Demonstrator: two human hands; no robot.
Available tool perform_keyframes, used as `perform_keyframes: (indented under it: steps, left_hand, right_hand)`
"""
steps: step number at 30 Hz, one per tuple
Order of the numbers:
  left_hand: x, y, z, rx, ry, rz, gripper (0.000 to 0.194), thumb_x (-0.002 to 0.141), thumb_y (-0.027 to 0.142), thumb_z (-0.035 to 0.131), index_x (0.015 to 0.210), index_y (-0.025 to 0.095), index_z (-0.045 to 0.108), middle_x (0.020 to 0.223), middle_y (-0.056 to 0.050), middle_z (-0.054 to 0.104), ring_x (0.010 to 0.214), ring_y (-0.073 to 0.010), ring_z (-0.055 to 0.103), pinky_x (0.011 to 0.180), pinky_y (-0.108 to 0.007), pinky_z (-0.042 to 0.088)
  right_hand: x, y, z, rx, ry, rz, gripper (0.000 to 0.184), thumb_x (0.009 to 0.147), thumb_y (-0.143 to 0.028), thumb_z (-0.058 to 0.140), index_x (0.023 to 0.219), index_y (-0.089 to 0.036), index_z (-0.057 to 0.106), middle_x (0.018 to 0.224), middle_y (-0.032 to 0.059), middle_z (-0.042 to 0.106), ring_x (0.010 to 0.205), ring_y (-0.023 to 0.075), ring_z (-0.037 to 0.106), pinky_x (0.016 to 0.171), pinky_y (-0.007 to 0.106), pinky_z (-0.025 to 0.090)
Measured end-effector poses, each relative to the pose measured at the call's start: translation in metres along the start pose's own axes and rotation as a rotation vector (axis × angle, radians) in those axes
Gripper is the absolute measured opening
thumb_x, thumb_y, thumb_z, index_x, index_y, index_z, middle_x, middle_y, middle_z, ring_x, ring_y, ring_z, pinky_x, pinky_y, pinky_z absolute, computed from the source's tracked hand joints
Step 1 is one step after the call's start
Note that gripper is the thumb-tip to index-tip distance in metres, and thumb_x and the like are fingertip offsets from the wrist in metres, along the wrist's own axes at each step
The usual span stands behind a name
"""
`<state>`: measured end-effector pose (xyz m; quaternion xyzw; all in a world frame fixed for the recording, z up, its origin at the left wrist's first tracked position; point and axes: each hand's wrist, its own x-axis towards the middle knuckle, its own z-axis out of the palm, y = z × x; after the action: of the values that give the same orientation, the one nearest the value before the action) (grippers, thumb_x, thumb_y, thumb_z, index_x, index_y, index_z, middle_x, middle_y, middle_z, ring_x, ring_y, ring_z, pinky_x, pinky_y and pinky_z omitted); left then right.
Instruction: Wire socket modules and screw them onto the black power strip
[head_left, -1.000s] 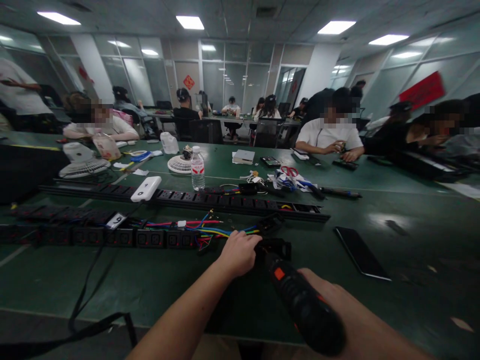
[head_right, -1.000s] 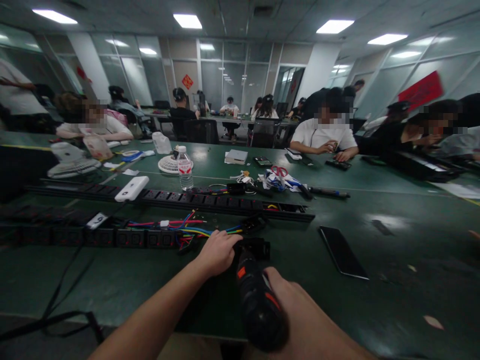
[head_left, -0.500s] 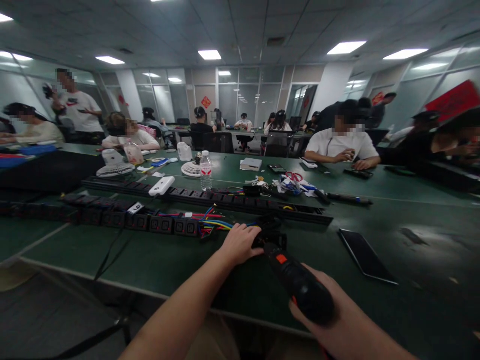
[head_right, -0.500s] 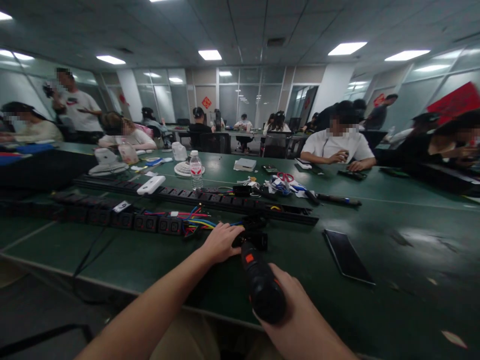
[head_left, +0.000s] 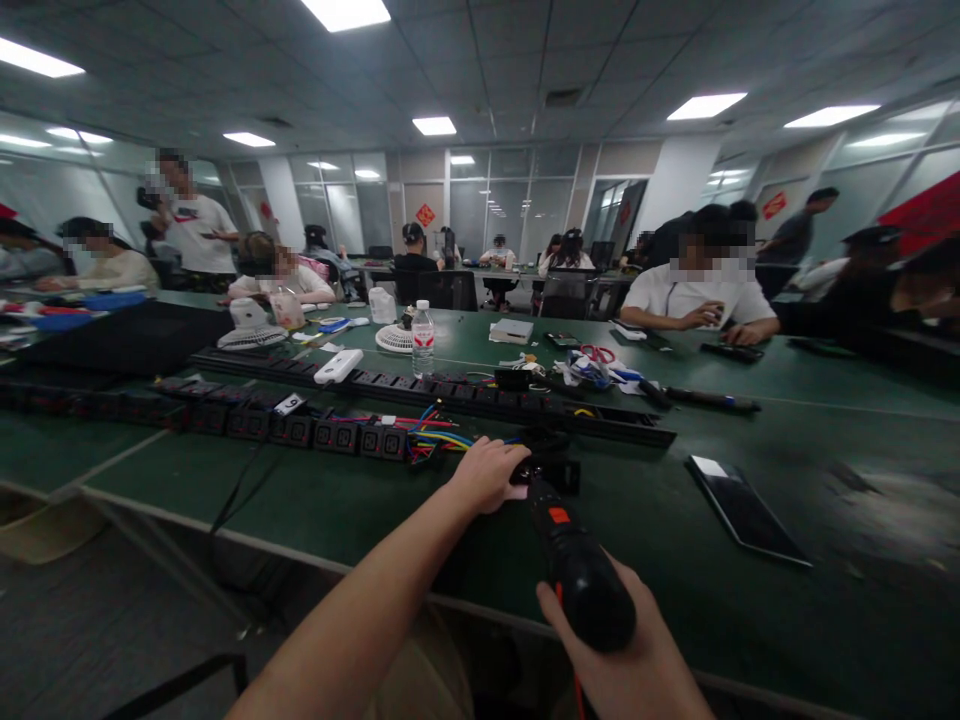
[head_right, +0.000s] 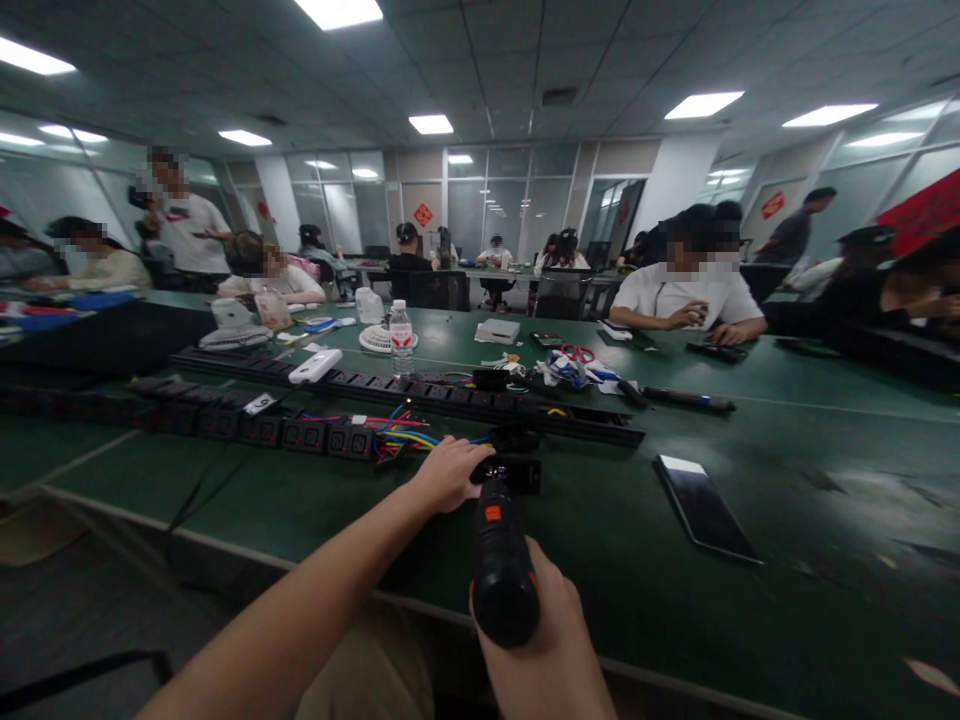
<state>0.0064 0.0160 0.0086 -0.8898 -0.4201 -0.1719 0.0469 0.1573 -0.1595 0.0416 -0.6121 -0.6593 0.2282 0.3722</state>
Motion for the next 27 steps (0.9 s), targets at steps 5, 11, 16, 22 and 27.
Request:
perform_keyframes:
  steps: [5, 11, 16, 22, 27]
  left_hand:
    - [0.0, 0.003, -0.003, 0.001, -0.018, -0.021, 0.046, 0.086, 0.045, 0.063, 0.124, 0.021, 0.053, 0.111, -0.009, 0.066, 0.103, -0.0244, 0.059, 0.092, -0.038, 0.038]
    - [0.001, 0.001, 0.0, -0.007, -0.015, -0.017, 0.05, 0.083, 0.047, 0.066, 0.125, 0.023, 0.053, 0.109, -0.008, 0.067, 0.103, -0.0247, 0.059, 0.092, -0.038, 0.038]
    - [0.002, -0.002, 0.001, -0.008, -0.011, 0.002, 0.053, 0.08, 0.05, 0.068, 0.123, 0.023, 0.053, 0.109, -0.008, 0.067, 0.103, -0.0245, 0.06, 0.091, -0.037, 0.038]
    - [0.005, -0.007, 0.003, -0.043, -0.004, 0.006, 0.054, 0.076, 0.052, 0.072, 0.119, 0.024, 0.054, 0.109, -0.007, 0.067, 0.1, -0.0246, 0.062, 0.088, -0.036, 0.039]
    - [0.009, -0.01, 0.008, -0.038, 0.003, 0.015, 0.054, 0.075, 0.055, 0.071, 0.117, 0.024, 0.055, 0.103, -0.005, 0.069, 0.097, -0.0257, 0.064, 0.086, -0.037, 0.04]
  right_hand:
    - [0.002, -0.007, -0.004, 0.017, -0.024, -0.004, 0.013, 0.081, -0.031, 0.06, 0.09, -0.023, 0.059, 0.082, 0.0025, 0.068, 0.072, 0.021, 0.063, 0.067, 0.03, 0.05]
    - [-0.002, -0.003, -0.006, -0.031, 0.045, -0.028, 0.011, 0.079, -0.032, 0.058, 0.085, -0.023, 0.059, 0.079, 0.0041, 0.07, 0.07, 0.0221, 0.065, 0.061, 0.03, 0.049]
    - [0.0, -0.002, -0.008, -0.079, -0.033, -0.045, 0.01, 0.077, -0.033, 0.056, 0.078, -0.024, 0.058, 0.075, 0.0033, 0.069, 0.067, 0.022, 0.065, 0.06, 0.03, 0.05]
    - [0.009, -0.008, -0.021, -0.092, -0.019, -0.124, 0.012, 0.076, -0.033, 0.057, 0.083, -0.024, 0.061, 0.08, 0.0046, 0.073, 0.071, 0.0237, 0.069, 0.06, 0.029, 0.052]
    - [0.018, -0.01, -0.037, -0.131, -0.033, -0.138, 0.018, 0.073, -0.032, 0.061, 0.089, -0.025, 0.065, 0.091, 0.0051, 0.076, 0.081, 0.0273, 0.071, 0.062, 0.029, 0.054]
